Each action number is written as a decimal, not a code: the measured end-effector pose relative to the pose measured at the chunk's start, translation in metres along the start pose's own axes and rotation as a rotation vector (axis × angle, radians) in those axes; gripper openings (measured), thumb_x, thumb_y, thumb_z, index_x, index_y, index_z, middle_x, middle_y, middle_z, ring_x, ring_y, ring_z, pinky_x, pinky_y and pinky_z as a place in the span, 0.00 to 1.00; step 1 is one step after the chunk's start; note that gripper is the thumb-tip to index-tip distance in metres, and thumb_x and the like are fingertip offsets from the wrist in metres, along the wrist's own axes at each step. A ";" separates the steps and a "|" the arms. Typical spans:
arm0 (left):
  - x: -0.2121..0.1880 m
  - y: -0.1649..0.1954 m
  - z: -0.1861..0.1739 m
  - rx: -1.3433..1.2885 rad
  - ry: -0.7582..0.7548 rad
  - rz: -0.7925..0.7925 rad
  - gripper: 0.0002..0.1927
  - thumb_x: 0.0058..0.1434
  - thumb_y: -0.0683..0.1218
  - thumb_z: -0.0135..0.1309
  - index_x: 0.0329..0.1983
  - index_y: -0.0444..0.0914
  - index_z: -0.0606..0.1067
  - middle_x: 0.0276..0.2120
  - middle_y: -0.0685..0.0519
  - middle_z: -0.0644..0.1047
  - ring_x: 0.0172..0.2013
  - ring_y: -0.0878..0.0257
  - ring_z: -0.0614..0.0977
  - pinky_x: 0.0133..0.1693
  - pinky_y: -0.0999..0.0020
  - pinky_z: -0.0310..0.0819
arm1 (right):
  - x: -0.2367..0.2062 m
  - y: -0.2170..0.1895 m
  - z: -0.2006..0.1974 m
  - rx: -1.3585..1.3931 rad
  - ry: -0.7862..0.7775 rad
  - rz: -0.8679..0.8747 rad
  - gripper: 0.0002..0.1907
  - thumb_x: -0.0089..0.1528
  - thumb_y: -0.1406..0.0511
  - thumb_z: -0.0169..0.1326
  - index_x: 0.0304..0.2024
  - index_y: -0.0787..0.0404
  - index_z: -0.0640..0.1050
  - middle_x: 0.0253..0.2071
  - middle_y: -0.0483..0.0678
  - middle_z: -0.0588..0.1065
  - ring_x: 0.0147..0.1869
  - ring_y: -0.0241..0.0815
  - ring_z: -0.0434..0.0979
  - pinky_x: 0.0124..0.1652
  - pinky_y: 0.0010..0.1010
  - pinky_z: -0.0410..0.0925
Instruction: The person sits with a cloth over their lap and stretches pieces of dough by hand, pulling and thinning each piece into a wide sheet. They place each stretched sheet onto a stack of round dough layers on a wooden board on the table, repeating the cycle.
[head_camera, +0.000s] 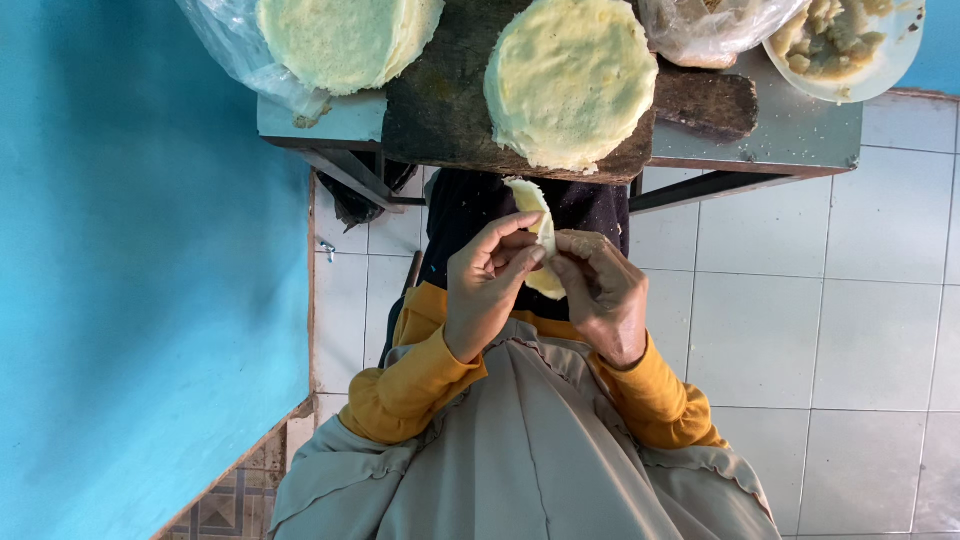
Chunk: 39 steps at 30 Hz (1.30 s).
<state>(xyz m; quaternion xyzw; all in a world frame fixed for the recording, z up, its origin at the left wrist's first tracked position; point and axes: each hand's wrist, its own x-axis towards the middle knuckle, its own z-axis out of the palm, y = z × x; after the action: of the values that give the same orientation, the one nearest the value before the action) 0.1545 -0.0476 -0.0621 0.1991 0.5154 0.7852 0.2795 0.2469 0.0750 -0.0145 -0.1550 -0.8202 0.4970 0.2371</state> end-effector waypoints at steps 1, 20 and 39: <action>0.000 0.001 0.001 0.033 0.010 0.008 0.19 0.69 0.36 0.56 0.63 0.32 0.72 0.44 0.52 0.80 0.43 0.71 0.81 0.48 0.74 0.80 | 0.001 0.000 -0.001 -0.032 0.003 -0.027 0.10 0.65 0.78 0.55 0.49 0.70 0.78 0.48 0.54 0.80 0.48 0.41 0.83 0.45 0.30 0.78; -0.003 -0.033 -0.003 -0.321 0.012 -0.208 0.03 0.70 0.35 0.50 0.45 0.32 0.74 0.41 0.52 0.78 0.42 0.68 0.81 0.51 0.69 0.80 | -0.004 0.013 0.004 -0.181 0.019 -0.187 0.11 0.63 0.78 0.57 0.48 0.69 0.78 0.50 0.56 0.80 0.48 0.45 0.85 0.44 0.30 0.78; -0.014 -0.037 0.002 -0.106 -0.039 -0.063 0.04 0.73 0.39 0.51 0.46 0.36 0.68 0.40 0.57 0.72 0.42 0.72 0.75 0.49 0.76 0.72 | -0.006 0.020 -0.002 0.167 -0.067 0.191 0.09 0.65 0.78 0.49 0.43 0.70 0.79 0.44 0.53 0.82 0.44 0.36 0.82 0.42 0.24 0.77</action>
<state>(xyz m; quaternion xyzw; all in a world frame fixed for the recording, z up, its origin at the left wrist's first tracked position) 0.1745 -0.0437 -0.0959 0.1831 0.4736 0.7982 0.3243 0.2534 0.0831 -0.0332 -0.1955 -0.7649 0.5888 0.1734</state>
